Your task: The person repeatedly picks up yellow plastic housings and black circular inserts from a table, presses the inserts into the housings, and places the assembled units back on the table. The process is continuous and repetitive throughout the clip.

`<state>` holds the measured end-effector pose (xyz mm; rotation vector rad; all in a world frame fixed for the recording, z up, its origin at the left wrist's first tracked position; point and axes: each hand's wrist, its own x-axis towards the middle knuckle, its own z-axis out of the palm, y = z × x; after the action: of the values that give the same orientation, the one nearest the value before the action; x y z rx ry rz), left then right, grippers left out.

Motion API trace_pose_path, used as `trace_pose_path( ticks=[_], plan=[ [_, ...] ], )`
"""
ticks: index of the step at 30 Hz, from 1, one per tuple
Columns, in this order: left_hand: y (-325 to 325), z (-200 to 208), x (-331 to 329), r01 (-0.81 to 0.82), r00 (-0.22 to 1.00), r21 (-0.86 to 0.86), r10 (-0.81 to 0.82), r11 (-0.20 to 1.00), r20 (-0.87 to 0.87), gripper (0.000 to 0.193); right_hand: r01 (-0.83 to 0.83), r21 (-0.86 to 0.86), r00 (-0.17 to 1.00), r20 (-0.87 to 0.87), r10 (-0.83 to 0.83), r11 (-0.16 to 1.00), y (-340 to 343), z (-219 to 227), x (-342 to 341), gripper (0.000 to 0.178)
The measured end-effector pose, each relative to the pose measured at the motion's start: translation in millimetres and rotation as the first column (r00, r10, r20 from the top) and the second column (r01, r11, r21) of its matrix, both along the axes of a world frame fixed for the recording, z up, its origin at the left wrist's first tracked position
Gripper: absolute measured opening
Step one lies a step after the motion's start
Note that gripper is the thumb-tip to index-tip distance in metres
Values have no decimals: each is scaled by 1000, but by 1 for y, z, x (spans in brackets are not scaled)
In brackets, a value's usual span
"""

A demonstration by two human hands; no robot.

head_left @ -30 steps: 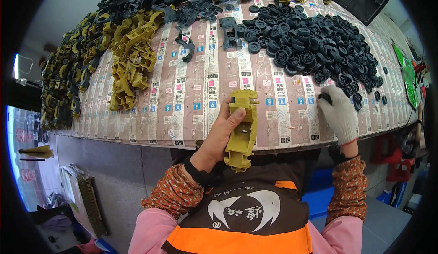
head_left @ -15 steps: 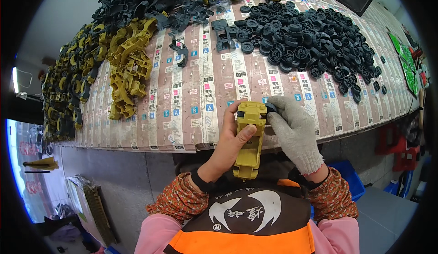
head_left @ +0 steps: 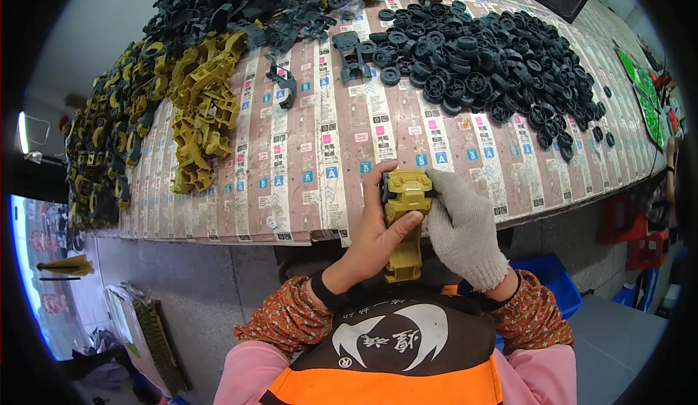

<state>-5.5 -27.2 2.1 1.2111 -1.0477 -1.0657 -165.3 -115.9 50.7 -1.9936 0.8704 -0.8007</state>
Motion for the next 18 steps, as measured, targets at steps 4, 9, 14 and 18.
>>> trace_pose_path(
  ticks=[4,9,14,18],
  plan=[
    [4,-5,3,68,983,-30,-62,997,170,85,-56,-40,994,-98,51,998,-4,6,-5,22],
    [4,2,9,102,963,16,-102,995,251,87,-117,-34,974,-200,108,993,-18,11,-5,20],
    [-7,1,9,2,992,47,4,999,-125,77,-61,32,976,-206,67,998,-86,17,11,15],
    [-13,5,18,-108,928,81,129,991,-349,73,126,-686,815,-340,-468,717,-168,10,7,16]
  ],
)
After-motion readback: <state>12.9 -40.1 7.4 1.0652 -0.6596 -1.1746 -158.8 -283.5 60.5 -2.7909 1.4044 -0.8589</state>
